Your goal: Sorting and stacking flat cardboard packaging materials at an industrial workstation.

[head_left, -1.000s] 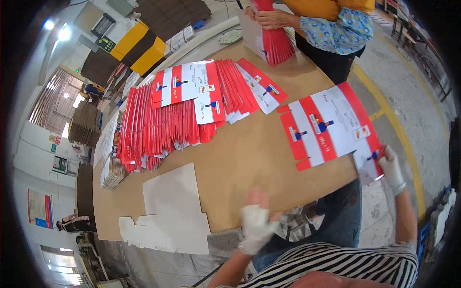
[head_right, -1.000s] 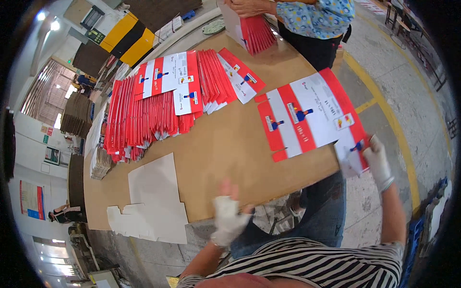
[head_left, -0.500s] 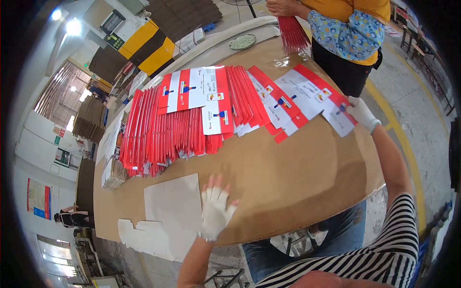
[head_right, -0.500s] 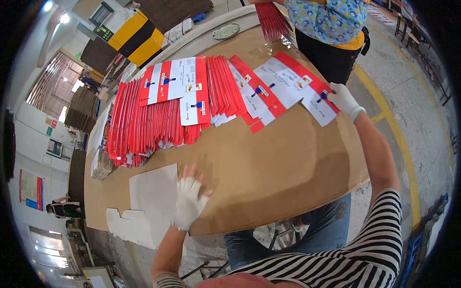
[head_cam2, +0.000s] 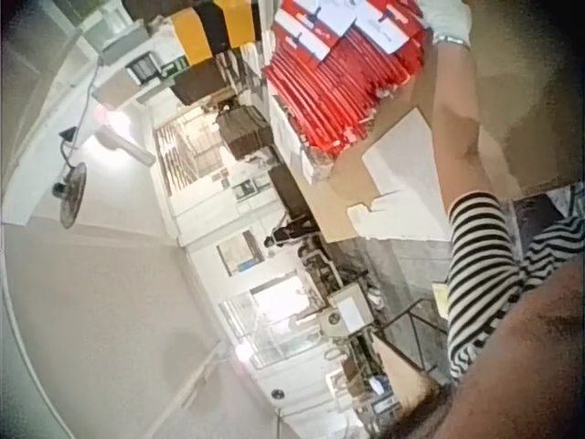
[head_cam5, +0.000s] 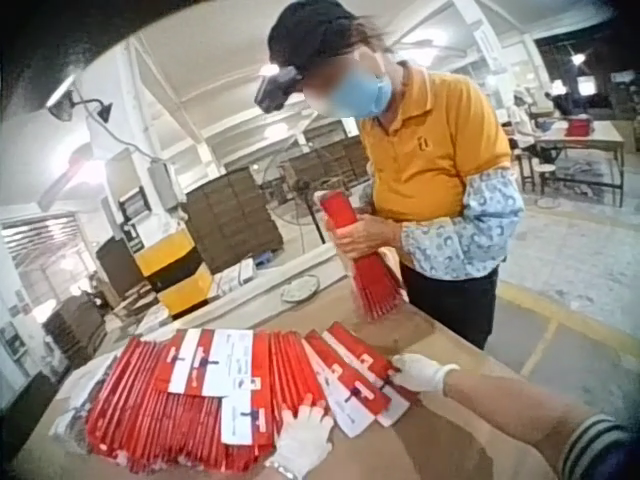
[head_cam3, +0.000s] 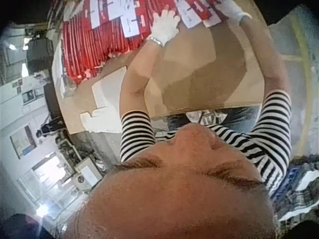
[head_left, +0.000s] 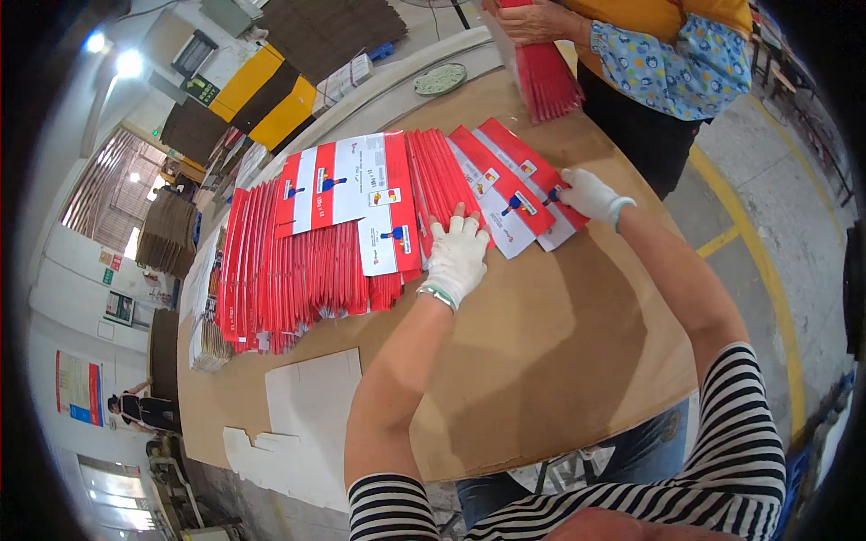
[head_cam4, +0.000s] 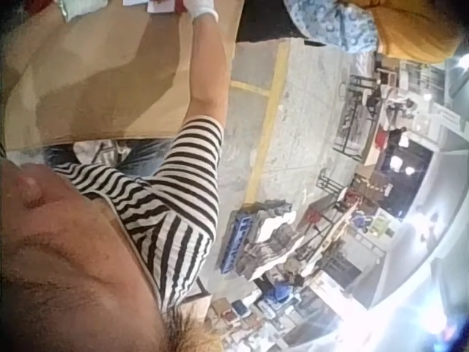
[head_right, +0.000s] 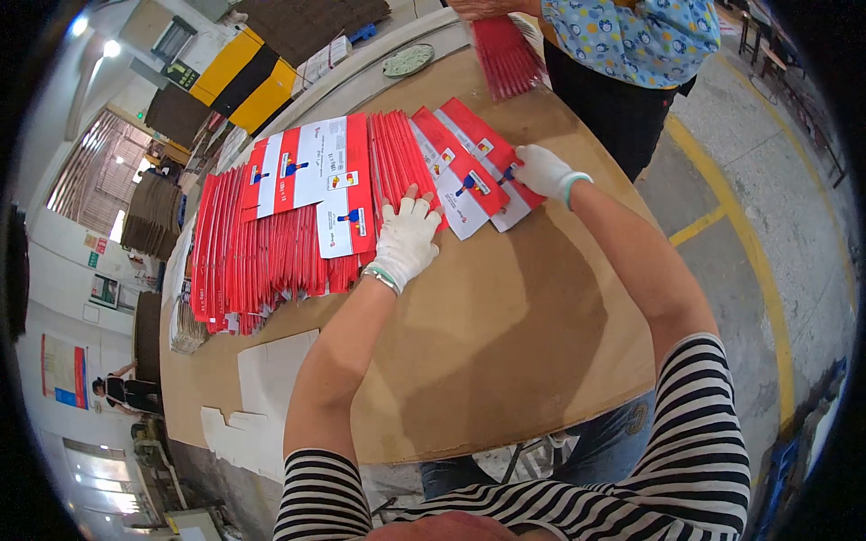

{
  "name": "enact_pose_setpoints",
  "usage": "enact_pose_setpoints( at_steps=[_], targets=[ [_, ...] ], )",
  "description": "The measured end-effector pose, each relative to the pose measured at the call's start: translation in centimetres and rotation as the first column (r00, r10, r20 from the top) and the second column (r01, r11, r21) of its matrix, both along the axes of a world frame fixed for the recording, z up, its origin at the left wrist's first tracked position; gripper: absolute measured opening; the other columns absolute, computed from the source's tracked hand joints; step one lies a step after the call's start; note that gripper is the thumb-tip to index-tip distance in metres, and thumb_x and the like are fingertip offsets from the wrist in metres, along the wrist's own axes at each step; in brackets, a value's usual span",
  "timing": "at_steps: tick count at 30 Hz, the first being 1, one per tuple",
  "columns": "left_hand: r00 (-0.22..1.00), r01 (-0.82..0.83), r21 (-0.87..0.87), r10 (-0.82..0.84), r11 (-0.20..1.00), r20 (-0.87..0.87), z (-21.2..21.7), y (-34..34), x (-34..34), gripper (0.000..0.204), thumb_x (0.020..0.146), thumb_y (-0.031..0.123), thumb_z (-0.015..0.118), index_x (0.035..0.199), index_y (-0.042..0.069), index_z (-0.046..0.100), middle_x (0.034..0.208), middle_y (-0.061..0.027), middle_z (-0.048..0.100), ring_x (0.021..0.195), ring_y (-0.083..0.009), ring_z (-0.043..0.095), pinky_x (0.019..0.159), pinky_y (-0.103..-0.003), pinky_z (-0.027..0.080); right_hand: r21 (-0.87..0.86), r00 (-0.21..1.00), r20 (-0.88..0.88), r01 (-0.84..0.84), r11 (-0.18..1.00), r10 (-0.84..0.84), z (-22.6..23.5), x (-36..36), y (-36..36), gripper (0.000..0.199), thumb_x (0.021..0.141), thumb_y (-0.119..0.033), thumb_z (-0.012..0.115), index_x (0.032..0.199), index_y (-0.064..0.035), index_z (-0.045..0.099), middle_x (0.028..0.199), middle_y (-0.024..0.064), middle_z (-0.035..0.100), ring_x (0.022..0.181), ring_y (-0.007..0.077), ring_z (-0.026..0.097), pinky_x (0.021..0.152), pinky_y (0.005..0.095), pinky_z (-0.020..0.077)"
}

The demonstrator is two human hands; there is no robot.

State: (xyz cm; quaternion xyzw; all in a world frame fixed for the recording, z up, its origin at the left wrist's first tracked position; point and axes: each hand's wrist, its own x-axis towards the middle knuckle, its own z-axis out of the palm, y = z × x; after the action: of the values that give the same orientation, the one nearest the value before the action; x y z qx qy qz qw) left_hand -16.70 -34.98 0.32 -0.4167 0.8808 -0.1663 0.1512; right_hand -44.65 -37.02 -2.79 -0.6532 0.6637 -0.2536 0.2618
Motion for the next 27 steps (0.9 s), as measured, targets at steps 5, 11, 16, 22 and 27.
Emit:
enact_pose_setpoints(
  at_steps=[5, 11, 16, 22, 27],
  targets=[
    [0.994, 0.087, -0.064, -0.090, 0.994, -0.059, -1.1, -0.7, -0.1, 0.063, 0.076, 0.028, 0.072, 0.134, 0.014, 0.053, 0.141, -0.0062, 0.048, 0.138, -0.0263, 0.035, 0.105, -0.061, 0.033, 0.072, 0.992, 0.084, 0.085, 0.994, -0.091, 0.6, 1.9, -1.6, 0.071, 0.083, -0.040, 0.067, 0.134, 0.0055, 0.046, 0.121, 0.0285, 0.060, 0.116, 0.0398, 0.058, 0.094, 0.0427, 0.0485],
    [0.990, 0.125, -0.080, -0.129, 0.989, -0.052, -1.4, -0.3, 0.3, 0.051, 0.084, 0.026, 0.064, 0.132, 0.014, 0.053, 0.129, -0.0061, 0.052, 0.132, -0.0261, 0.041, 0.102, -0.063, 0.035, 0.131, 0.984, -0.172, 0.060, 0.990, -0.037, 1.4, 3.6, -1.5, 0.121, 0.061, -0.049, 0.083, 0.153, -0.0012, 0.018, 0.135, 0.0250, 0.050, 0.121, 0.0376, 0.055, 0.098, 0.0424, 0.0482],
    [0.982, 0.155, -0.084, -0.163, 0.984, -0.091, -0.9, -0.5, 1.5, 0.059, 0.078, 0.025, 0.069, 0.133, 0.012, 0.052, 0.133, -0.0071, 0.051, 0.132, -0.0263, 0.041, 0.102, -0.060, 0.038, 0.101, 0.988, -0.149, 0.053, 0.994, -0.037, 0.8, 3.0, -2.1, 0.113, 0.061, -0.043, 0.085, 0.149, -0.0017, 0.026, 0.134, 0.0241, 0.051, 0.120, 0.0374, 0.056, 0.097, 0.0424, 0.0490],
    [0.953, 0.213, -0.111, -0.231, 0.971, -0.195, -0.4, -1.1, 3.1, 0.055, 0.081, 0.026, 0.067, 0.132, 0.013, 0.052, 0.132, -0.0078, 0.051, 0.130, -0.0275, 0.042, 0.102, -0.059, 0.038, 0.099, 0.987, -0.162, 0.018, 0.995, -0.002, 0.9, 2.2, -2.5, 0.096, 0.062, -0.044, 0.086, 0.135, 0.0001, 0.040, 0.126, 0.0235, 0.058, 0.116, 0.0376, 0.059, 0.095, 0.0426, 0.0498],
    [0.951, 0.225, -0.118, -0.244, 0.967, -0.190, -1.3, -0.6, 1.9, 0.054, 0.078, 0.019, 0.066, 0.130, 0.013, 0.054, 0.133, -0.0088, 0.051, 0.131, -0.0296, 0.042, 0.101, -0.058, 0.041, 0.026, 0.993, -0.112, -0.032, 0.999, 0.035, -0.2, 6.2, -1.5, 0.080, 0.061, -0.039, 0.085, 0.118, 0.0035, 0.048, 0.116, 0.0276, 0.062, 0.107, 0.0382, 0.064, 0.091, 0.0430, 0.0512]
  ],
)
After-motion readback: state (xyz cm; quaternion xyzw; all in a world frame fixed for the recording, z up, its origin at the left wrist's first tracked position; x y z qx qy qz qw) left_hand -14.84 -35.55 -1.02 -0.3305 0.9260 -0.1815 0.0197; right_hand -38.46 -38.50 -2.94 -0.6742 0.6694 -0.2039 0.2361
